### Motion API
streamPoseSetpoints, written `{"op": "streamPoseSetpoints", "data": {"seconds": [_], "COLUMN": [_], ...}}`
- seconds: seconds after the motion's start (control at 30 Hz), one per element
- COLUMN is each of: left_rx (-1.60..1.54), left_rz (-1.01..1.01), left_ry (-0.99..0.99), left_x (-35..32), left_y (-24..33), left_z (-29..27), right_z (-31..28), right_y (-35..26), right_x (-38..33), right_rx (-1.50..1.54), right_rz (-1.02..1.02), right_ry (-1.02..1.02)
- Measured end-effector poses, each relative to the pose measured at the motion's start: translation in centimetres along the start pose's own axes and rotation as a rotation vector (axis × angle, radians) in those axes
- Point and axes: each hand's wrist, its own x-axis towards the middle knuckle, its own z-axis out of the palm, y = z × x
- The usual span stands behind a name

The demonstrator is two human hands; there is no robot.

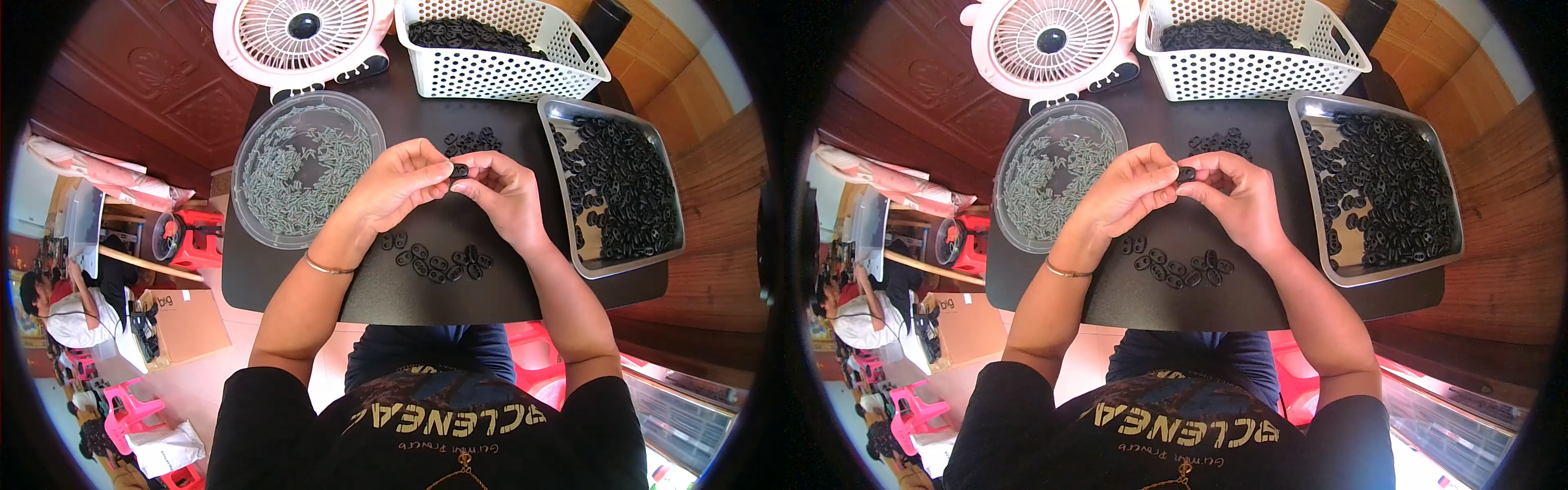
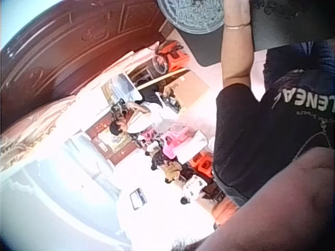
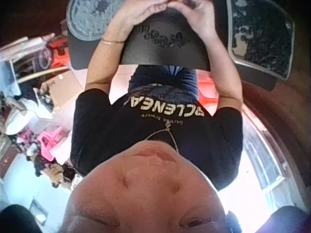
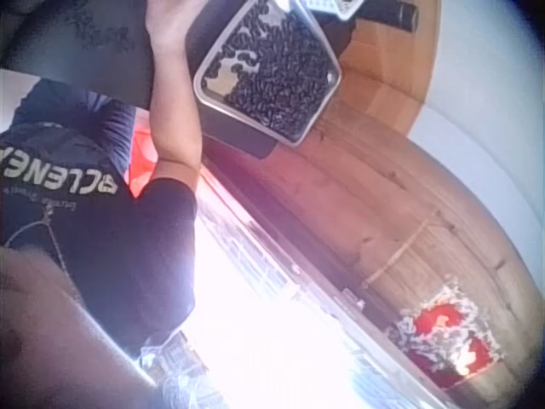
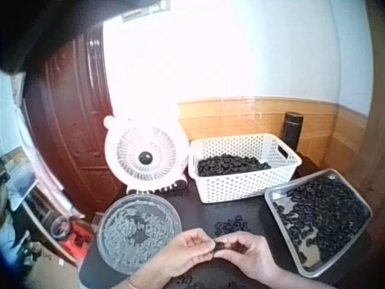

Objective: The person assembles small black plastic components by hand on a table.

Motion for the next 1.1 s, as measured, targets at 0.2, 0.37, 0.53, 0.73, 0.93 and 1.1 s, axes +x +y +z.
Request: {"op": "streamPoseSetpoints", "data": {"seconds": [0.2, 0.37, 0.53, 0.73, 0.93, 1.1], "left_rx": [-0.021, -0.01, 0.013, 0.057, 0.311, 1.029], "left_rz": [0.006, 0.03, 0.062, 0.067, 0.211, 0.458], "left_ry": [-0.008, -0.019, -0.015, 0.013, 0.131, 0.22], "left_x": [0.0, 0.0, 0.1, -0.2, -1.7, -3.4], "left_y": [-0.2, 0.0, 0.4, 0.0, 4.0, 8.2], "left_z": [0.2, 0.2, 0.2, 0.3, 0.0, -3.0], "right_z": [0.2, 0.3, 0.3, 0.2, 1.6, -1.1], "right_y": [0.4, 0.2, -0.3, -0.2, -4.4, -6.9], "right_x": [-0.2, 0.0, 0.3, 0.3, 4.0, 11.9], "right_rx": [-0.057, -0.076, 0.019, -0.111, -0.275, -0.613], "right_rz": [-0.084, -0.109, -0.117, -0.09, -0.235, -0.521], "right_ry": [0.065, 0.072, 0.017, 0.035, 0.164, 0.408]}}
